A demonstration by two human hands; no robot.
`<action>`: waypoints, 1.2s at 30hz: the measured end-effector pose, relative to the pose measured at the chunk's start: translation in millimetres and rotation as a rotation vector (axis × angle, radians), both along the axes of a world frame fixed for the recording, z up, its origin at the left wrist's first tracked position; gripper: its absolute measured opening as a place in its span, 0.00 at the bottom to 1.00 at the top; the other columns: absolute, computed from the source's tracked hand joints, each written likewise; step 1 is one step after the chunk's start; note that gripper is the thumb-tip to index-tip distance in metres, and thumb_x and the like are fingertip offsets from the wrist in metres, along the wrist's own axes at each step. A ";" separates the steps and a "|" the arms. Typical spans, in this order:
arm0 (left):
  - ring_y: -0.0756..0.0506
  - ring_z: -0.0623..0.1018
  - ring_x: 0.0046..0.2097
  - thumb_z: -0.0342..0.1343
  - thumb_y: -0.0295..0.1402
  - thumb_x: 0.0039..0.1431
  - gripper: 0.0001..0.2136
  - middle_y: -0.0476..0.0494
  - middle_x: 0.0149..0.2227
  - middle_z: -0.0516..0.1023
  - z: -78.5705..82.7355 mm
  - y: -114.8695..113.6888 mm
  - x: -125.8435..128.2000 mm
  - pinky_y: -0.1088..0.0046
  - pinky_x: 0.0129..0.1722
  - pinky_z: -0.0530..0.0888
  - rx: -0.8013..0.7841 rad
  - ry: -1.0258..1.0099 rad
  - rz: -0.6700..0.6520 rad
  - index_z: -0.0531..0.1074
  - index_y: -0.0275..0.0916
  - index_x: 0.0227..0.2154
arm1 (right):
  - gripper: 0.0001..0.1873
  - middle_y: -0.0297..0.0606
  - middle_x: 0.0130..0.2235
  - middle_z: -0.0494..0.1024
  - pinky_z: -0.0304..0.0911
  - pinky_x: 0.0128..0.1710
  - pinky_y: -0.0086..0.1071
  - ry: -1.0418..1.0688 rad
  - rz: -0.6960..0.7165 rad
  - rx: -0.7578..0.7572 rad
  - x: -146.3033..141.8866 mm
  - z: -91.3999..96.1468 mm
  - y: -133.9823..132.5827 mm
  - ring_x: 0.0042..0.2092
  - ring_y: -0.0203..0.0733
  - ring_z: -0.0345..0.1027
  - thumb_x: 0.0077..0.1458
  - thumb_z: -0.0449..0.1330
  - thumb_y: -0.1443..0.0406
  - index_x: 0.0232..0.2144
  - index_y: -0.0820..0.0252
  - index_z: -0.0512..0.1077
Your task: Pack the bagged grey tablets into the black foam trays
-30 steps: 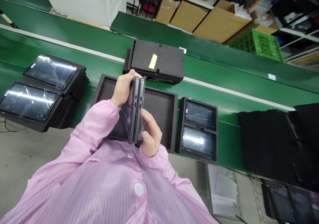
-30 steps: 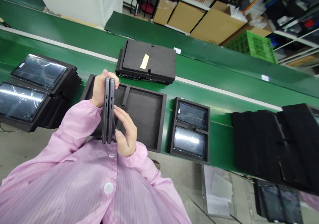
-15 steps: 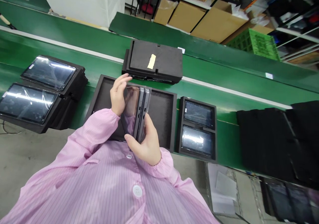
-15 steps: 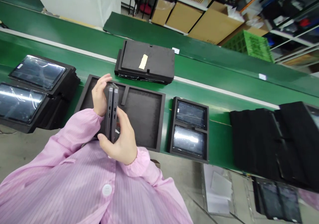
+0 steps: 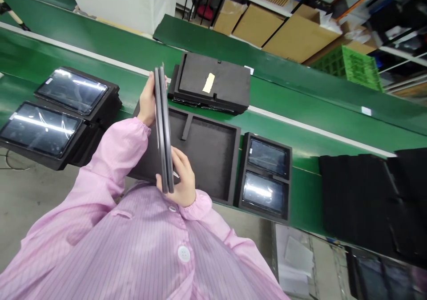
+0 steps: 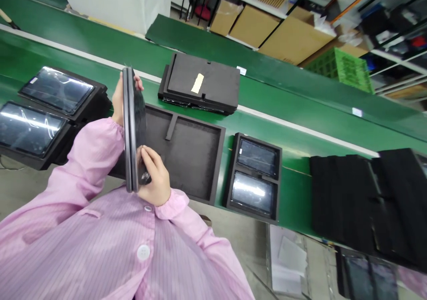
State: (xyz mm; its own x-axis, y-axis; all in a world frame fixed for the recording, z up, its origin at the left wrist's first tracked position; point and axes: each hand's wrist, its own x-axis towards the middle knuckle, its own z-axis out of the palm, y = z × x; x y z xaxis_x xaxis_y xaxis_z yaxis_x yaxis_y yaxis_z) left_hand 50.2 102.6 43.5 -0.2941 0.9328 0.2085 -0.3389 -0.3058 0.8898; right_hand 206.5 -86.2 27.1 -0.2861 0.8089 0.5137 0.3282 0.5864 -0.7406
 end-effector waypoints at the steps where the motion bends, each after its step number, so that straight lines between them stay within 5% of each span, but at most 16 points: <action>1: 0.47 0.74 0.36 0.43 0.51 0.67 0.21 0.46 0.31 0.72 3.5 -0.4 -0.5 0.70 0.45 0.72 0.059 0.004 0.001 0.74 0.43 0.30 | 0.45 0.49 0.61 0.66 0.68 0.59 0.51 -0.022 0.009 -0.007 -1.5 -7.7 0.8 0.61 0.56 0.66 0.52 0.63 0.63 0.68 0.51 0.51; 4: 0.46 0.73 0.38 0.49 0.52 0.64 0.19 0.45 0.32 0.70 7.2 -8.2 3.9 0.69 0.46 0.72 0.159 0.127 -0.015 0.75 0.43 0.32 | 0.49 0.54 0.63 0.64 0.69 0.59 0.49 -0.082 0.055 -0.025 -3.8 -26.2 3.5 0.64 0.56 0.63 0.52 0.65 0.61 0.70 0.56 0.46; 8: 0.44 0.75 0.43 0.50 0.52 0.64 0.19 0.46 0.32 0.71 2.6 -12.0 9.7 0.68 0.47 0.71 0.066 0.187 0.020 0.73 0.42 0.30 | 0.51 0.56 0.64 0.62 0.66 0.61 0.52 -0.141 0.115 -0.054 -1.1 -34.8 9.1 0.66 0.57 0.59 0.53 0.65 0.56 0.70 0.58 0.43; 16: 0.44 0.70 0.41 0.47 0.62 0.57 0.25 0.46 0.34 0.72 -4.1 1.3 7.9 0.65 0.47 0.68 0.087 0.296 -0.043 0.73 0.45 0.31 | 0.51 0.56 0.65 0.60 0.60 0.64 0.57 -0.143 0.164 -0.135 4.0 -25.9 15.7 0.67 0.58 0.55 0.52 0.65 0.51 0.69 0.59 0.44; 23: 0.46 0.63 0.37 0.46 0.60 0.54 0.22 0.49 0.34 0.73 -10.7 11.6 5.6 0.66 0.46 0.65 0.078 0.273 -0.121 0.73 0.49 0.30 | 0.54 0.56 0.66 0.59 0.57 0.65 0.57 -0.089 0.205 -0.195 3.9 -13.6 16.6 0.68 0.60 0.53 0.50 0.66 0.48 0.69 0.59 0.44; 30: 0.45 0.72 0.42 0.48 0.46 0.67 0.16 0.47 0.35 0.75 -8.5 0.9 4.4 0.68 0.49 0.67 0.052 0.241 0.054 0.76 0.45 0.32 | 0.54 0.56 0.66 0.60 0.58 0.65 0.57 -0.109 0.227 -0.265 5.4 -1.2 17.0 0.67 0.60 0.56 0.48 0.67 0.48 0.68 0.61 0.47; 36: 0.44 0.73 0.43 0.45 0.55 0.64 0.21 0.47 0.36 0.75 -11.0 1.6 2.1 0.65 0.51 0.68 0.071 0.295 0.061 0.75 0.47 0.33 | 0.51 0.58 0.66 0.60 0.59 0.64 0.57 -0.090 0.256 -0.265 6.7 -1.9 18.3 0.67 0.60 0.56 0.51 0.65 0.47 0.68 0.61 0.48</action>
